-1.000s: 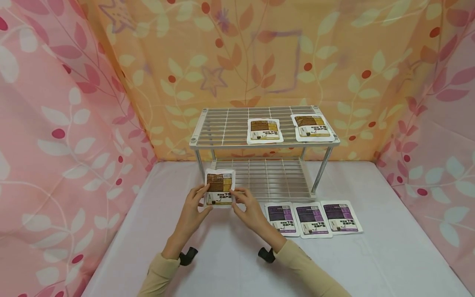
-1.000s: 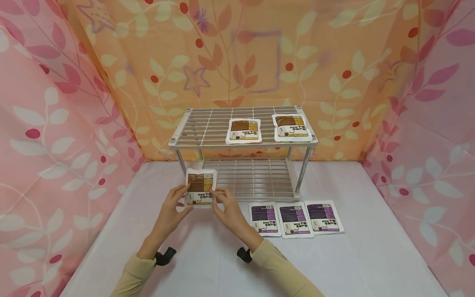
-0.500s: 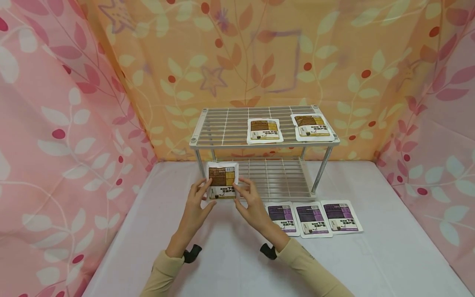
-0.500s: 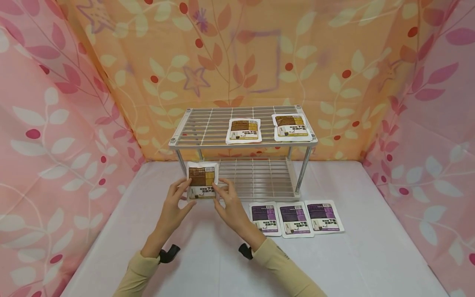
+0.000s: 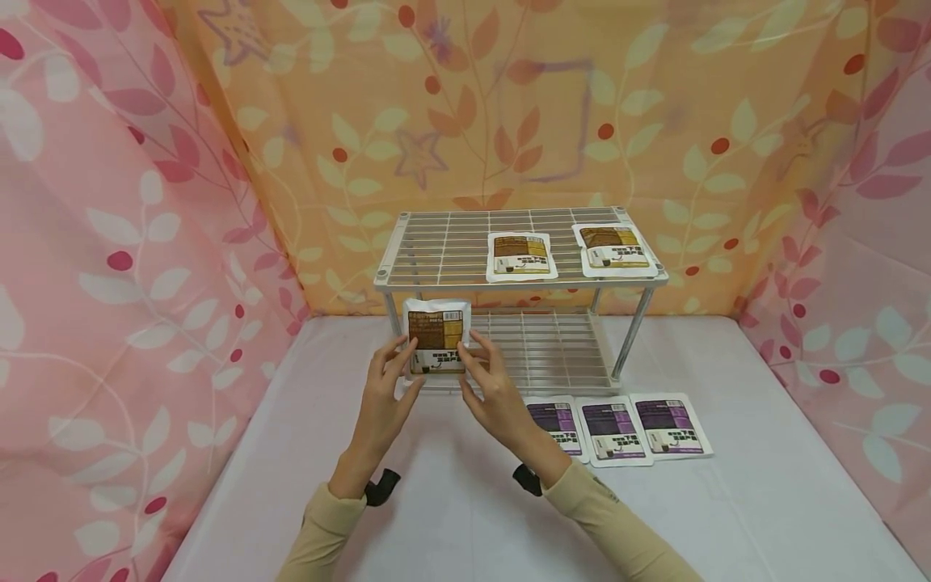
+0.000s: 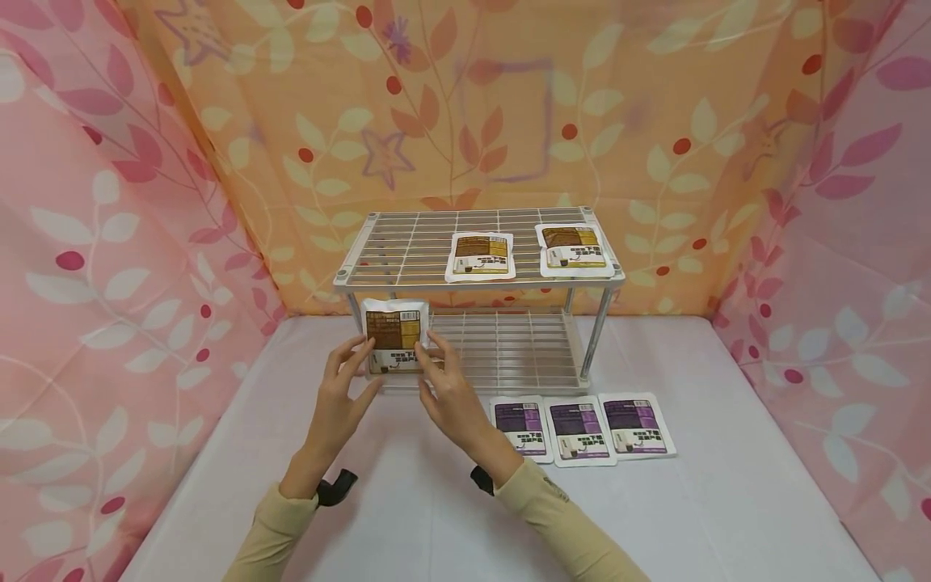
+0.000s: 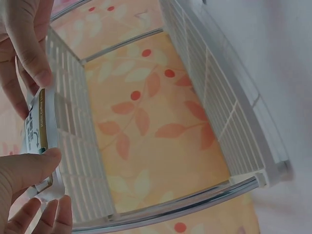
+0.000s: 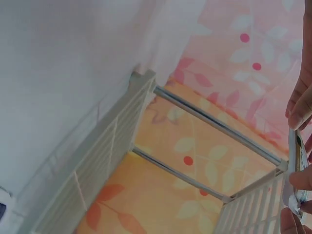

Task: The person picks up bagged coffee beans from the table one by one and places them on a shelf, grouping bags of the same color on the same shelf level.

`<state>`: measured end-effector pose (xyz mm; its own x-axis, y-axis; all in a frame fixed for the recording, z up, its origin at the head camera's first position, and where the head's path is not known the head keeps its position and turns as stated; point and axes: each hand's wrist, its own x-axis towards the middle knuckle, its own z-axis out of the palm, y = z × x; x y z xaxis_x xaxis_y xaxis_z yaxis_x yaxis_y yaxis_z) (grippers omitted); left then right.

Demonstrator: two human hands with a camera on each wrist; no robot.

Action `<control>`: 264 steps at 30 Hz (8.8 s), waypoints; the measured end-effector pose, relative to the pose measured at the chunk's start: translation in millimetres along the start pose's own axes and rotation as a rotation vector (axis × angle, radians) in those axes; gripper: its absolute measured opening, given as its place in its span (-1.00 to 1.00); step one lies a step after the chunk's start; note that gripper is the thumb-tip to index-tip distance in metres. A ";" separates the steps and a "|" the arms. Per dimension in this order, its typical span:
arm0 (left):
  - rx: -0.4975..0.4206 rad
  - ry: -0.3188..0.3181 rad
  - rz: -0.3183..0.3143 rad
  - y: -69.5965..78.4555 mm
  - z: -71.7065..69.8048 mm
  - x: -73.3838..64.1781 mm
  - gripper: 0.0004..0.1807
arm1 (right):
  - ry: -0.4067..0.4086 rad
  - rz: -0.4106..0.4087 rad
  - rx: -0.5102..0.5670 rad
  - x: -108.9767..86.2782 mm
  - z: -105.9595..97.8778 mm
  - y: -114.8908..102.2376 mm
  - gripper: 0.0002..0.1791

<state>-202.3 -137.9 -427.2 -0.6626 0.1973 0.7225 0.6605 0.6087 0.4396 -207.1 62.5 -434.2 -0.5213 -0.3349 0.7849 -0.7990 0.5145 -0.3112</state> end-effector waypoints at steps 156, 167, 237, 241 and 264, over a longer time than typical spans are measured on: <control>-0.106 -0.523 -0.207 27.1 122.5 -9.2 -0.53 | -0.159 0.432 -0.113 -83.6 -83.2 97.8 -0.48; -0.143 -0.619 -0.274 29.5 137.5 -24.9 -0.49 | -0.252 0.474 -0.135 -109.6 -87.1 103.6 -0.48; -0.349 -0.584 -0.408 25.9 136.1 -46.1 -0.51 | -0.231 0.724 0.146 -127.9 -57.9 76.1 -0.33; -0.337 -0.535 -0.408 23.0 133.3 -46.2 -0.49 | -0.215 0.716 0.195 -123.0 -52.5 72.7 -0.32; -0.284 -0.404 -0.414 -6.4 112.4 -41.9 -0.42 | -0.158 0.517 0.181 -98.6 -11.2 72.1 -0.28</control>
<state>-218.4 -63.6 -520.3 -0.9268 0.2973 0.2295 0.3529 0.4805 0.8029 -209.9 141.4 -528.0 -0.8857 -0.1966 0.4206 -0.4592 0.5041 -0.7314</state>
